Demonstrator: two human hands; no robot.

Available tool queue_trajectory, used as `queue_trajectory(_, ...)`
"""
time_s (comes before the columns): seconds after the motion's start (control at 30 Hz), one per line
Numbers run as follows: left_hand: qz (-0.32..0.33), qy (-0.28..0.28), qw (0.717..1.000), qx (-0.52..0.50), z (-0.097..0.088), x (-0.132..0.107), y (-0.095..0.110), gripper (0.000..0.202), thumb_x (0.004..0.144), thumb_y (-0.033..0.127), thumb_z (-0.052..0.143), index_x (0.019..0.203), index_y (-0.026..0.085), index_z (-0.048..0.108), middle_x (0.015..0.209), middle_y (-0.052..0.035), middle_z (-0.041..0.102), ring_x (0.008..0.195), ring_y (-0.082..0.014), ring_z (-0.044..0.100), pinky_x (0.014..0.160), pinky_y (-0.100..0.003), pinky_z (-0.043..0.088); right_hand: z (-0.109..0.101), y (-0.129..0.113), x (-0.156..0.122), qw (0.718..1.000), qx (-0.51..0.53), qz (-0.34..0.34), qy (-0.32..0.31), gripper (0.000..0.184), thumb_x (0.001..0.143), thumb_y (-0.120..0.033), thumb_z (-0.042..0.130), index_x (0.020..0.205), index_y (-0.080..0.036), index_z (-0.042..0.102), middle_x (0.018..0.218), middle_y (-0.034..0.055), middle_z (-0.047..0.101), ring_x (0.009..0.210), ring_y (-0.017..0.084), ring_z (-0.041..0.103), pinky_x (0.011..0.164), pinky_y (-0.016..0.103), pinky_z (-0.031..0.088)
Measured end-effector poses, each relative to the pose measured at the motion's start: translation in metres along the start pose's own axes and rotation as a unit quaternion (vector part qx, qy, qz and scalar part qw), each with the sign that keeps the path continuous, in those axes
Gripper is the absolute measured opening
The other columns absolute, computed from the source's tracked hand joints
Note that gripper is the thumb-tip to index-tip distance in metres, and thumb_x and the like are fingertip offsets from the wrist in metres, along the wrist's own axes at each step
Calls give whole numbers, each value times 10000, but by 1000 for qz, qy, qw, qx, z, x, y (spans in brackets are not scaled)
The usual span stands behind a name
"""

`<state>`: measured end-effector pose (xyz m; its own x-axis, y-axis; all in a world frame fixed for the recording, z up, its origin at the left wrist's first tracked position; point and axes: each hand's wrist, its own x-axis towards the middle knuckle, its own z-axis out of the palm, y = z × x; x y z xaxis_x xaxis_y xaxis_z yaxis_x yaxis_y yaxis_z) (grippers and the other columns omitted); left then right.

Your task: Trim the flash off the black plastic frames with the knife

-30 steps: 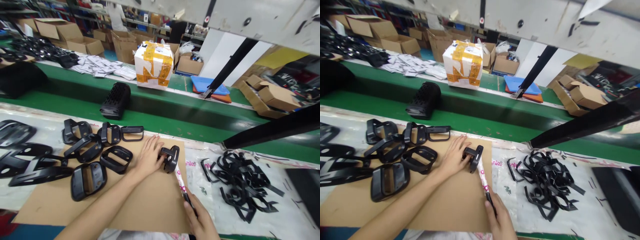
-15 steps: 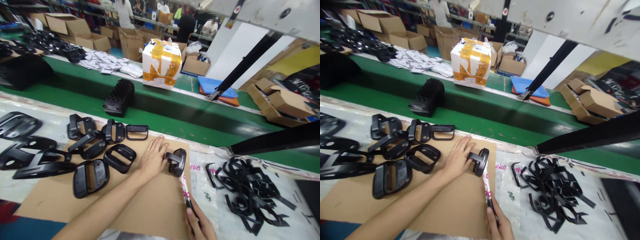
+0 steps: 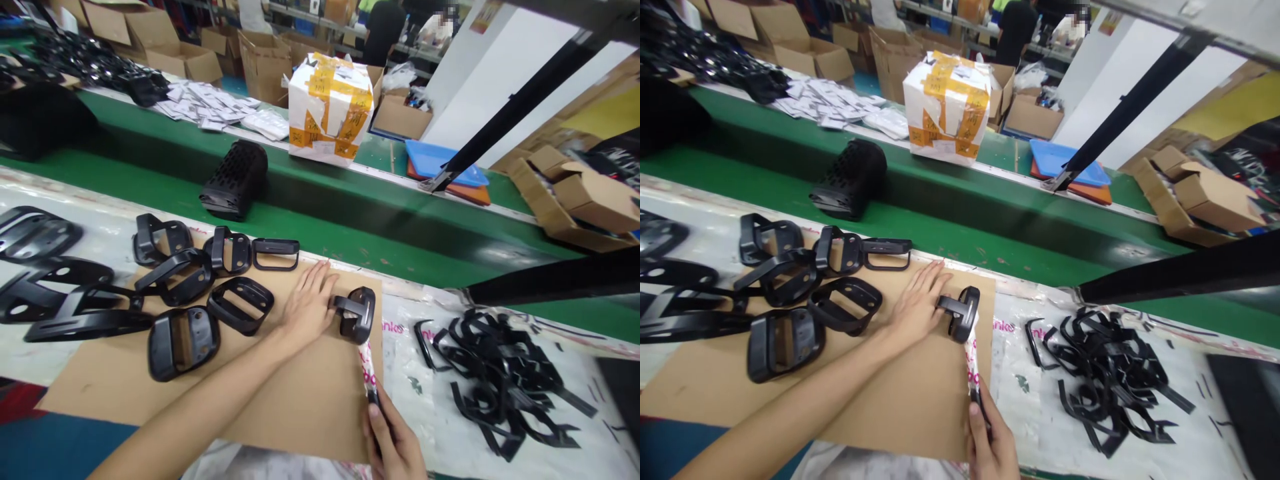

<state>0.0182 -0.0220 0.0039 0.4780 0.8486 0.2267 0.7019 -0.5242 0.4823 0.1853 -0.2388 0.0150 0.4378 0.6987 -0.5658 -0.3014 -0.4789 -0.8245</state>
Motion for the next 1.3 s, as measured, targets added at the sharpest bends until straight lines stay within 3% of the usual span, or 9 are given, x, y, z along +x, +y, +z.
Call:
queue_trajectory(0.17, -2, -5, 1000, 7, -2, 0, 1, 617, 887, 121, 655, 1489, 108, 520, 1698, -202, 342, 1609, -335, 260, 1337, -529, 259, 6, -8, -13, 995, 16, 71, 61, 785, 696, -676, 928, 1316, -228, 756, 698, 6, 700, 389, 75, 484, 357, 162, 370)
queue_trajectory(0.33, 0, 5, 1000, 7, 0, 1, 1, 531, 948, 137, 602, 1473, 94, 537, 1676, -219, 376, 1602, -343, 274, 1320, -554, 293, 17, -1, -26, 994, 75, -24, 82, 719, 823, -705, 819, 1340, -235, 648, 725, -16, 685, 332, 42, 380, 316, 147, 273)
queue_trajectory(0.53, -5, 7, 1000, -4, -2, 1, 3, 505, 945, 118, 597, 1449, 107, 566, 1675, -212, 386, 1599, -339, 290, 1318, -555, 302, 26, 8, -24, 993, 23, 86, 76, 829, 650, -747, 913, 1271, -225, 738, 700, 4, 688, 379, 61, 436, 344, 148, 277)
queue_trajectory(0.6, -8, 2, 1000, -4, -3, 1, 3, 524, 932, 115, 613, 1452, 96, 561, 1675, -220, 382, 1601, -346, 283, 1319, -550, 297, 22, 4, -25, 991, 34, 73, 107, 833, 664, -722, 922, 1324, -258, 715, 735, 1, 702, 379, 60, 454, 350, 149, 304)
queue_trajectory(0.7, -13, 3, 1000, -3, -3, 2, 4, 486, 958, 119, 595, 1442, 98, 565, 1666, -219, 397, 1598, -336, 291, 1322, -536, 289, 21, 1, -29, 989, 63, -34, 127, 745, 790, -672, 867, 1371, -252, 665, 715, -24, 667, 345, 56, 407, 329, 166, 295)
queue_trajectory(0.8, -10, 7, 1000, 1, -2, 2, 4, 458, 982, 129, 577, 1439, 105, 567, 1664, -209, 402, 1595, -326, 297, 1328, -523, 274, 27, 6, -31, 989, 49, -76, 119, 685, 826, -699, 821, 1288, -208, 700, 698, -14, 647, 377, 78, 434, 335, 188, 320)
queue_trajectory(0.97, -12, 11, 1000, 7, -1, 2, 4, 437, 990, 133, 557, 1424, 98, 581, 1654, -210, 412, 1584, -337, 318, 1320, -524, 289, 27, 10, -30, 995, -14, 59, 82, 760, 731, -756, 860, 1252, -217, 736, 707, 15, 688, 427, 115, 539, 342, 171, 314)
queue_trajectory(1.17, -9, 13, 1000, 6, 1, 1, 2, 473, 968, 152, 597, 1439, 115, 562, 1651, -208, 414, 1590, -326, 306, 1323, -525, 281, 21, -5, -37, 993, 3, -93, 77, 654, 881, -769, 705, 1215, -208, 737, 682, 3, 648, 357, 93, 434, 328, 211, 355)
queue_trajectory(1.3, -12, 16, 1000, -3, 1, 1, 2, 482, 944, 124, 602, 1426, 125, 569, 1652, -195, 417, 1591, -315, 305, 1329, -510, 275, 27, -8, -30, 998, -65, -15, 22, 621, 847, -749, 761, 1140, -201, 777, 613, -19, 610, 373, 96, 439, 322, 189, 317)
